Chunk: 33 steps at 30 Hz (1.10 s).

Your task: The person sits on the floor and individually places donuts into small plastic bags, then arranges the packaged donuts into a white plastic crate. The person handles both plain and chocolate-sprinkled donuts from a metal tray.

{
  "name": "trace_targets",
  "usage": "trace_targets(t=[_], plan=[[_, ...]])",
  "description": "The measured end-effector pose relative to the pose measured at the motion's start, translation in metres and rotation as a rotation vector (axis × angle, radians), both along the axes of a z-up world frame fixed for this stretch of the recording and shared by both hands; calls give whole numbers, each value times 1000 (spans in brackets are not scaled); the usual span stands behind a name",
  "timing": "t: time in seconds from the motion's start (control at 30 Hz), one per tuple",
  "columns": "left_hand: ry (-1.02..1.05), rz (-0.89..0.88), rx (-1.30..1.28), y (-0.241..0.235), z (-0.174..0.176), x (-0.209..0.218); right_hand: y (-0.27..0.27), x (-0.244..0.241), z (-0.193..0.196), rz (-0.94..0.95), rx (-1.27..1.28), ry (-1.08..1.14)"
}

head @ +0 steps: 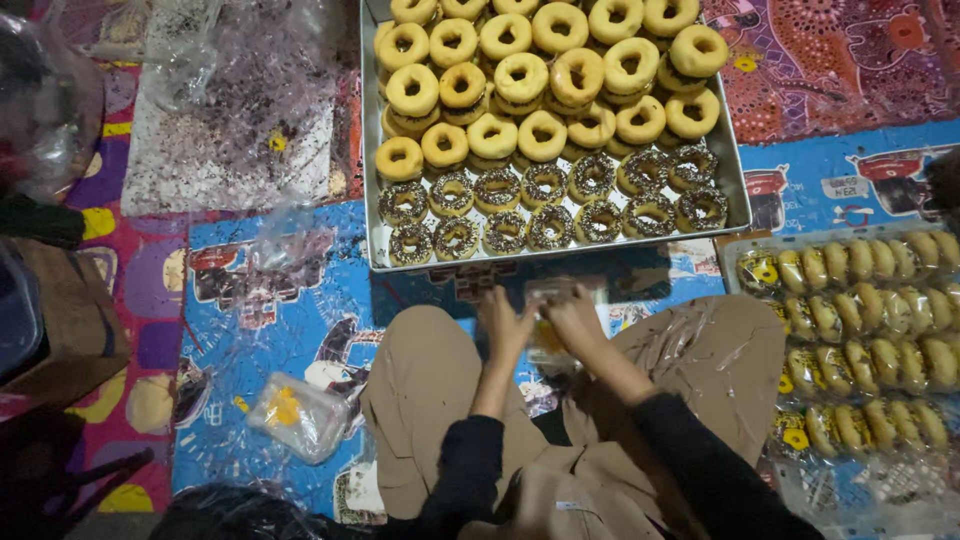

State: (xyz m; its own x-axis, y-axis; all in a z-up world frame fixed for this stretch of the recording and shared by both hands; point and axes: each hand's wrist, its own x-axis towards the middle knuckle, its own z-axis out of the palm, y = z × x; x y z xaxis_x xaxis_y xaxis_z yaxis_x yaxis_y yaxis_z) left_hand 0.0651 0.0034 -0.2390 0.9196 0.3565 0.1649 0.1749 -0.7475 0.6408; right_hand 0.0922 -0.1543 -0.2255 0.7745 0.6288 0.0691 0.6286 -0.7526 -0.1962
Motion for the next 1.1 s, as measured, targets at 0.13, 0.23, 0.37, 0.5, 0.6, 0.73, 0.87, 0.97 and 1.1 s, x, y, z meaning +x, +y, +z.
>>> trace_targets(t=[0.13, 0.23, 0.37, 0.5, 0.6, 0.73, 0.87, 0.97, 1.1], plan=[[128, -358, -565, -65, 19, -42, -37, -46, 63, -133, -100, 1], [-244, -452, -432, -86, 26, -74, -39, -56, 110, -234, 73, -109], [-315, 149, -1719, -31, 7, -67, 18, -49, 162, 334, 384, 181], [-778, 351, -2242, 89, 0, -35, 76, 64, 184, -252, 354, 349], [-796, 544, -2156, 133, 17, -34, 100, 139, 177, -195, 159, -172], [-861, 659, -2335, 137, 47, -30, 123, 174, 169, -238, -65, -72], [-906, 745, -2481, 130, 55, -24, 106, 124, 203, -147, 407, 9], [-897, 450, -2550, 118, 61, -21, 72, 41, 240, 96, 973, 110], [-997, 434, -2872, 66, 87, -21, 52, -63, 242, -317, 1024, 510]])
